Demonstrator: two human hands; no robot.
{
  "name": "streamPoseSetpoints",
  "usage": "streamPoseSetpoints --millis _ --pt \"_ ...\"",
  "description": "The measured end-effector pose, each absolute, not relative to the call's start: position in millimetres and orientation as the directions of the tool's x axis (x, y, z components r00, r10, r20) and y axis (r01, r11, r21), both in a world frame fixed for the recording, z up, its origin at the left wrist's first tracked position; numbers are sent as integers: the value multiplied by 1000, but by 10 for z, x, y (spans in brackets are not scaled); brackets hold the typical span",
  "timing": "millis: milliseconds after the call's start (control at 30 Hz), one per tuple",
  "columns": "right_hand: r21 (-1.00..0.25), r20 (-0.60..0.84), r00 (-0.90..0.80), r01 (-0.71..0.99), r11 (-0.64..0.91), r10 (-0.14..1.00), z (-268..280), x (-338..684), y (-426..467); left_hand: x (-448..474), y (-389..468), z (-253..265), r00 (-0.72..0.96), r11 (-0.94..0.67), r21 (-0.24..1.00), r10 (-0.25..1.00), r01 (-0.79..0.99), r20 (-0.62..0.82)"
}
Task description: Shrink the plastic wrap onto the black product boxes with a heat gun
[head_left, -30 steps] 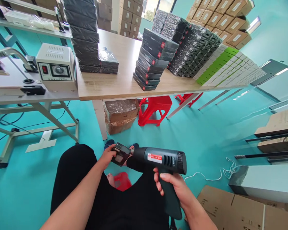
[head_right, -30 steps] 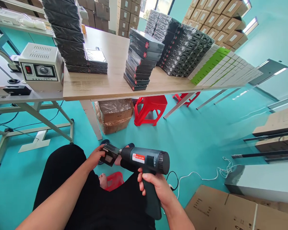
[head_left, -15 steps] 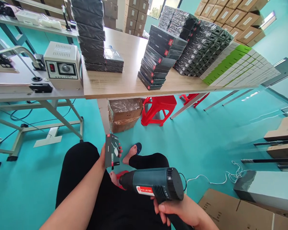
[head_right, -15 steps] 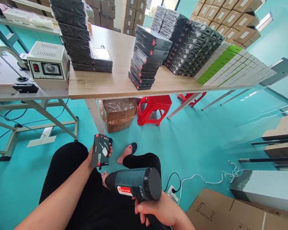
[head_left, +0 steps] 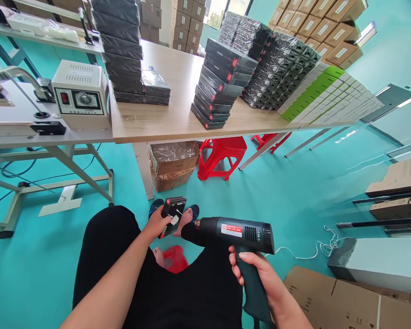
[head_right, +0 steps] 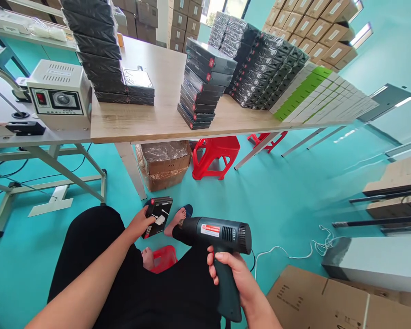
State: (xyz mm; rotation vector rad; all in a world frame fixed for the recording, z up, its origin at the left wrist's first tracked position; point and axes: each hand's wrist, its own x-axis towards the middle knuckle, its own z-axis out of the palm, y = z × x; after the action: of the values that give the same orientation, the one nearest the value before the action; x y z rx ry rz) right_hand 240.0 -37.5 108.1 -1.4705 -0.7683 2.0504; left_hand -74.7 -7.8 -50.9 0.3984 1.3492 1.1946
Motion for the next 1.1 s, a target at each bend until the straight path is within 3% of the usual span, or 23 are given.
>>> streamPoseSetpoints --millis 100,233,500,800,1000,1100 --pt "-670 -682 -244 -170 -723 689 1094 2445 -308 -745 -68 -490 -236 330 918 895 -219 -378" --pt "-675 -665 -241 -212 -707 707 1187 2412 -264 -738 -76 -456 -204 244 963 943 -117 -264" --pt "-679 -654 -311 -162 -716 690 1106 2385 -154 -722 -126 -393 -159 275 949 941 -156 -299" --pt "-710 -644 -334 -77 -701 689 1040 2387 -72 -757 -142 -459 -35 109 971 994 214 -104" --pt "-745 -642 -320 42 -666 697 1121 2309 -100 -744 -135 -506 -32 70 956 997 283 -64" --pt "-746 -634 -414 103 -658 654 1190 2169 -191 -725 -124 -572 -47 75 941 997 330 -62"
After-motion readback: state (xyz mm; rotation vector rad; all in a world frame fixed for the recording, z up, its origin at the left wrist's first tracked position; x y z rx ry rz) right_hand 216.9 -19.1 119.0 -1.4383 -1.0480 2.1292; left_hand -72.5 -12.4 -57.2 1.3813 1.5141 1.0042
